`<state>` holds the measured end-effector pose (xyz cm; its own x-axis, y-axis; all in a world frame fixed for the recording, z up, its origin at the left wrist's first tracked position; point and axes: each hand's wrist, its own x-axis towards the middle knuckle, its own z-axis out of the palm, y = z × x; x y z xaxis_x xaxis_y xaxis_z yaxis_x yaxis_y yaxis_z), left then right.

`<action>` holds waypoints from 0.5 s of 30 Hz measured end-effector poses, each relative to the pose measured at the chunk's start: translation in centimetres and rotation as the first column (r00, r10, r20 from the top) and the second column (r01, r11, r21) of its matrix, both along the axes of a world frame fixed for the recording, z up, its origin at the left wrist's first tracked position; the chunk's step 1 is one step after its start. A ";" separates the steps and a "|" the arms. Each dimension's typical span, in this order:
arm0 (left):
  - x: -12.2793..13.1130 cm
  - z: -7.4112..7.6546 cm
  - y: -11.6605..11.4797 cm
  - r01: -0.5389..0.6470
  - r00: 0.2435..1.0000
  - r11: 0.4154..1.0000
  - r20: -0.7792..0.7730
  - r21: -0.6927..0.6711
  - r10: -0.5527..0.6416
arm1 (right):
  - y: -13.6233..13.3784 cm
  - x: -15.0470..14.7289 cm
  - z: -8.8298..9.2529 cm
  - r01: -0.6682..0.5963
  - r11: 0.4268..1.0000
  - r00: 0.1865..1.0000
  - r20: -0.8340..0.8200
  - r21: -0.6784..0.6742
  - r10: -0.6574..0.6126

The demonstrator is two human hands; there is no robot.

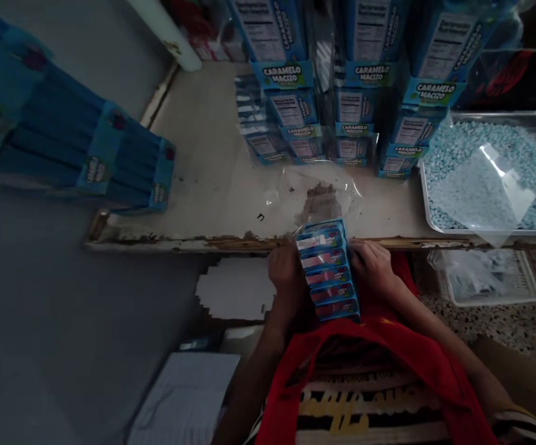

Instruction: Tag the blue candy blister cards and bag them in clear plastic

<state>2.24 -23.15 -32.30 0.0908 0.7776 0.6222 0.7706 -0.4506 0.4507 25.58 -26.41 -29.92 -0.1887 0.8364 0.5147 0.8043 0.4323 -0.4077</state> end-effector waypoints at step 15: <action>-2.6 1.8 1.2 0.483 0.829 0.874 -0.296 -0.048 -0.475 | -1.4 3.4 2.4 -0.265 0.960 0.931 0.234 -0.085 0.278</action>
<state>-0.36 -21.98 -30.53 0.6262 0.5724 0.5294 0.5479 -0.8061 0.2235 29.01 -27.82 -27.53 -0.5258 0.7596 0.3829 0.7358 0.6320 -0.2432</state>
